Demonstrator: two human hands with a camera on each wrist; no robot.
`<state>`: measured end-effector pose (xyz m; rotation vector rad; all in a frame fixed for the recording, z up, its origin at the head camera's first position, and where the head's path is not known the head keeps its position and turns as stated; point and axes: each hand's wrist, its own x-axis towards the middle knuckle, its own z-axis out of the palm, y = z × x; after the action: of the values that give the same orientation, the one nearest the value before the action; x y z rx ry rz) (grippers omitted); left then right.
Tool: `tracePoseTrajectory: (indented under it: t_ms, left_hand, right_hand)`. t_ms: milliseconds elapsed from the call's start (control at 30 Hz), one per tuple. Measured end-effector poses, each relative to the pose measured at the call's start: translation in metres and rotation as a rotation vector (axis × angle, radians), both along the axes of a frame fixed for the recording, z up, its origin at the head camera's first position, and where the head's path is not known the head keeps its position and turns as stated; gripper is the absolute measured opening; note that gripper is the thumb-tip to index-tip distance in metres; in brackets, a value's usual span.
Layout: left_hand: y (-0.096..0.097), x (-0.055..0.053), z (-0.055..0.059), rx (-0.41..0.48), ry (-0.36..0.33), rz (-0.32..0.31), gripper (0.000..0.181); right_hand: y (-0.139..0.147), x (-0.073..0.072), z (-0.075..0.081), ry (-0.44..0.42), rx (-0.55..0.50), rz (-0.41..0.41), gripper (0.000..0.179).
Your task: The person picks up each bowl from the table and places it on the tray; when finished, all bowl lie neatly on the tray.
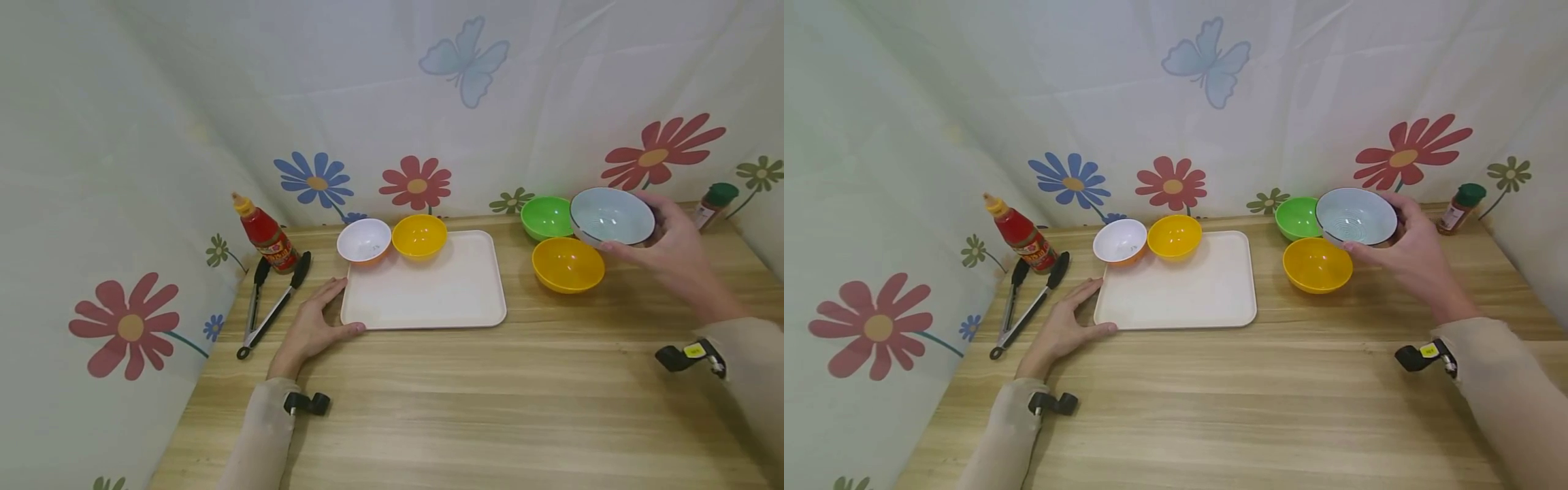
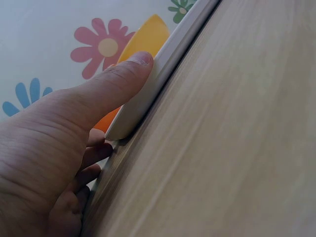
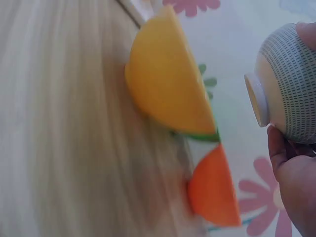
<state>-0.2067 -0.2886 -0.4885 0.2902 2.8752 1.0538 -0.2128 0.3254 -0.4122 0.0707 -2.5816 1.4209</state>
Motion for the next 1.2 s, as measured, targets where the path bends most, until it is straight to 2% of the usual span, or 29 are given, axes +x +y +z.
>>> tracePoseTrajectory:
  t_ms: [200, 500, 900, 1200]
  left_hand:
    - [0.000, 0.000, 0.001, -0.001, 0.000, 0.000, 0.114]
    - [0.000, 0.000, 0.001, 0.000, 0.000, -0.001, 0.114]
    - [-0.001, 0.000, 0.001, 0.001, -0.009, 0.000, 0.114]
    - [-0.001, 0.000, 0.001, -0.003, -0.008, -0.004, 0.114]
  right_hand:
    - [-0.030, -0.014, 0.012, -0.002, -0.039, 0.062, 0.098]
    - [-0.071, -0.031, 0.016, 0.013, -0.072, 0.145, 0.098]
    - [-0.117, -0.039, 0.011, -0.025, -0.132, 0.180, 0.106]
    - [-0.142, -0.038, 0.002, -0.044, -0.133, 0.176, 0.110]
